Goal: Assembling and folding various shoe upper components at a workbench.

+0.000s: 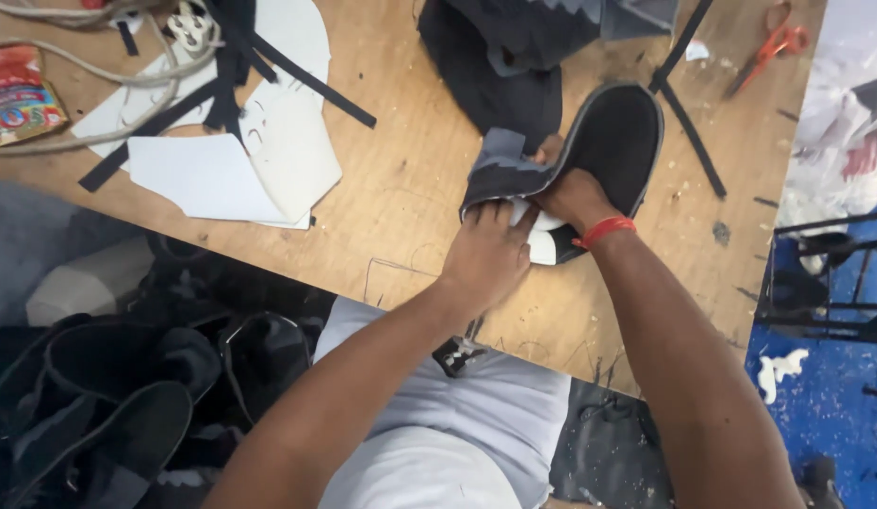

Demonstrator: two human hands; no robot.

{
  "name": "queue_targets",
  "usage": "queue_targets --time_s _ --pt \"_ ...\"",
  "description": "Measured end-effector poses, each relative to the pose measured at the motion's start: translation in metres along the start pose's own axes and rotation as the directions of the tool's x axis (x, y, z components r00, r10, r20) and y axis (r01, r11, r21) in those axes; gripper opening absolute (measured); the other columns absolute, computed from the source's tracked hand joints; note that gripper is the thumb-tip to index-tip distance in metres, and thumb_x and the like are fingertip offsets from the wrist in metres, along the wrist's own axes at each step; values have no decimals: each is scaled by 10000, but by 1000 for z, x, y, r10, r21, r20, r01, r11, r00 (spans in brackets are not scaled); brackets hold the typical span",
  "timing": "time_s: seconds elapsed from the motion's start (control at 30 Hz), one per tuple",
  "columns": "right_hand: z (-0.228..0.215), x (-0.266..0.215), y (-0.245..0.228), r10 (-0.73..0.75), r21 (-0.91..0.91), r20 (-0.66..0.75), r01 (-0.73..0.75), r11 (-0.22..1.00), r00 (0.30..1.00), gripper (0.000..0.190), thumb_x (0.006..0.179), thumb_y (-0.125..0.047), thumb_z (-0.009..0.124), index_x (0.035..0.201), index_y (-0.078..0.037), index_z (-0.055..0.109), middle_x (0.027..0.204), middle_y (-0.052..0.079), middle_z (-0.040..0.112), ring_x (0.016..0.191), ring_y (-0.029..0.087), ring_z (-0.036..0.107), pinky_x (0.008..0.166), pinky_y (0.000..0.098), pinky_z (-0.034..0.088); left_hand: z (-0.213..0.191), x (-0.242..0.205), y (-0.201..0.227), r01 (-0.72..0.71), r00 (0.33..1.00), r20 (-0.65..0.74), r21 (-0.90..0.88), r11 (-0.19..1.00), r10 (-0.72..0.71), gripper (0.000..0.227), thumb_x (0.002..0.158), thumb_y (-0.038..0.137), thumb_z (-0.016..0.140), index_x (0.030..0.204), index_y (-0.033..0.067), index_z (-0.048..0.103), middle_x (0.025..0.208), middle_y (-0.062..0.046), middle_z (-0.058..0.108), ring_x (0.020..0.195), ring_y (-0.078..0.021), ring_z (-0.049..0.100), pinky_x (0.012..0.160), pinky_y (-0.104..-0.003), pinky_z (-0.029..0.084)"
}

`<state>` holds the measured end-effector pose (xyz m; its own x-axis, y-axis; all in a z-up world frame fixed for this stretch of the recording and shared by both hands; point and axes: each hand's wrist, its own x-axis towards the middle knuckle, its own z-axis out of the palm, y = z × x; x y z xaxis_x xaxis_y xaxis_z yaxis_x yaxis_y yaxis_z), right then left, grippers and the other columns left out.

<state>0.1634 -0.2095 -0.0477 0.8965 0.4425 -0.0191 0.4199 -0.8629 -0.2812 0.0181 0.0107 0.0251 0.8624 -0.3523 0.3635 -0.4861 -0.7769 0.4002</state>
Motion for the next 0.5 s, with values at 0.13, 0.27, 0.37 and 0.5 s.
queue_targets --time_s 0.13,0.27,0.37,0.5 --pt "-22 6 -20 -86 -128 123 101 987 989 473 885 -449 647 1180 -79 656 1188 239 672 1049 433 654 877 463 522 -1 -3 -4 -52 999 1 57 997 52 547 933 285 571 1402 8 617 1215 -190 614 1187 -340 525 1043 -478 427" --pt "-41 -39 -79 15 -207 354 62 976 935 313 930 -319 550 1017 -93 748 1023 218 727 965 419 689 891 519 530 -6 -14 -7 -108 994 22 91 990 106 373 927 250 549 1190 37 708 1282 -114 651 1211 -300 535 1050 -530 402" --pt "-61 -60 -112 -69 -180 175 101 979 982 242 887 -203 565 960 -37 725 973 236 729 942 418 701 873 527 544 -2 -12 -7 -118 988 106 80 990 109 320 937 248 544 1098 57 745 1256 -92 662 1246 -297 536 1055 -582 375" --pt "-66 -80 -102 -150 -23 37 151 988 988 187 824 -53 565 935 27 692 952 276 699 945 459 666 787 536 541 19 -8 -2 -66 992 -100 73 995 73 352 925 267 541 1122 74 760 1360 -117 645 1360 -316 498 1170 -560 326"
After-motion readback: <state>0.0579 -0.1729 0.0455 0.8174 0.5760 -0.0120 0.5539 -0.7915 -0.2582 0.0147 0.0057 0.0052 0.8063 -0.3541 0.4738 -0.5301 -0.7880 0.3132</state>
